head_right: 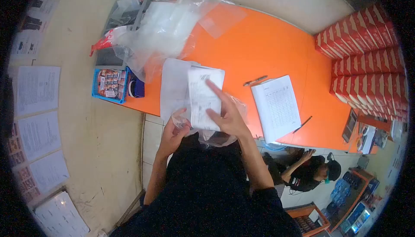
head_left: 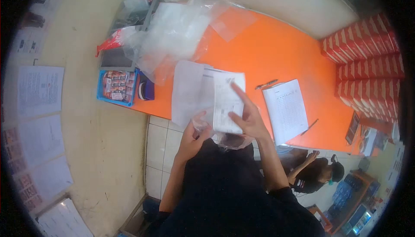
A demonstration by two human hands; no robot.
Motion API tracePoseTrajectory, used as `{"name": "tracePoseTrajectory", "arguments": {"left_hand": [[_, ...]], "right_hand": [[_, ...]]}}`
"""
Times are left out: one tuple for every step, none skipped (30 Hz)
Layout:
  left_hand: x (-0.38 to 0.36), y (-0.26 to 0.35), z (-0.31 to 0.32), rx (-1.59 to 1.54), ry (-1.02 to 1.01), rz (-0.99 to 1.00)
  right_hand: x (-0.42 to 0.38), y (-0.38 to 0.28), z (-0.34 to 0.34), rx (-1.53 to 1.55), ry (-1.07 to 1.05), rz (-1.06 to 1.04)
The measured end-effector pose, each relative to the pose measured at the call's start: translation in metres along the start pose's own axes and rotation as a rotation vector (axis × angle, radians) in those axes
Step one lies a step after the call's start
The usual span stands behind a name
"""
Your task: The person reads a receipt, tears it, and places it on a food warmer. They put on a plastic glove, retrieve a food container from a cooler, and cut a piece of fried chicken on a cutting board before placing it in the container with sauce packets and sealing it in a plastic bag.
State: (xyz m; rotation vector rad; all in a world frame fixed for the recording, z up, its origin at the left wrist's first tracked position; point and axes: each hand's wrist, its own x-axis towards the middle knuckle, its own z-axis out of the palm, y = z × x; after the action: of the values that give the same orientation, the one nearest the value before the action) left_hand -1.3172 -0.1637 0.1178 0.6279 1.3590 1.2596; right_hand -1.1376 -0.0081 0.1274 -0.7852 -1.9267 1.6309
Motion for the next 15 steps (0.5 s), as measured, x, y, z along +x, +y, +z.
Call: {"name": "tracePoseTrajectory", "arguments": {"left_hand": [[-0.002, -0.001, 0.000, -0.025, -0.001, 0.007], [-0.002, 0.000, 0.003, -0.025, 0.027, 0.019], [-0.001, 0.003, 0.007, -0.027, 0.057, 0.030], [-0.002, 0.004, 0.009, -0.032, 0.087, 0.041], [-0.003, 0.002, 0.009, 0.055, 0.055, 0.047], [-0.003, 0.000, 0.008, 0.140, 0.022, 0.058], [-0.003, -0.002, 0.008, 0.225, -0.006, 0.071], [-0.003, -0.003, 0.011, 0.240, -0.032, 0.080], [-0.006, -0.003, 0.015, 0.260, -0.062, 0.083], [-0.008, -0.004, 0.018, 0.281, -0.097, 0.087], [-0.009, -0.007, 0.020, 0.304, -0.144, 0.075], [-0.012, -0.007, 0.023, 0.314, -0.176, 0.047], [-0.015, -0.005, 0.026, 0.324, -0.206, 0.020], [-0.017, -0.002, 0.028, 0.335, -0.229, -0.005], [-0.021, 0.002, 0.029, 0.361, -0.244, -0.022]], "right_hand": [[-0.009, -0.001, -0.001, -0.089, -0.052, -0.056], [-0.023, 0.010, 0.002, 0.020, -0.206, 0.077], [-0.038, 0.036, 0.010, 0.130, -0.360, 0.210], [-0.054, 0.062, 0.018, 0.240, -0.515, 0.344], [-0.069, 0.087, 0.026, 0.266, -0.335, 0.387], [-0.082, 0.112, 0.032, 0.287, -0.155, 0.425], [-0.090, 0.127, 0.034, 0.305, 0.021, 0.458], [-0.089, 0.131, 0.030, 0.242, 0.091, 0.433], [-0.088, 0.136, 0.027, 0.184, 0.164, 0.410], [-0.090, 0.141, 0.026, 0.126, 0.243, 0.388], [-0.095, 0.161, 0.028, -0.396, 0.273, 0.323], [-0.087, 0.138, 0.027, -0.522, 0.239, 0.410], [-0.079, 0.115, 0.026, -0.648, 0.203, 0.497], [-0.072, 0.098, 0.026, -0.772, 0.160, 0.579], [-0.072, 0.098, 0.027, -0.836, 0.178, 0.470]]}}
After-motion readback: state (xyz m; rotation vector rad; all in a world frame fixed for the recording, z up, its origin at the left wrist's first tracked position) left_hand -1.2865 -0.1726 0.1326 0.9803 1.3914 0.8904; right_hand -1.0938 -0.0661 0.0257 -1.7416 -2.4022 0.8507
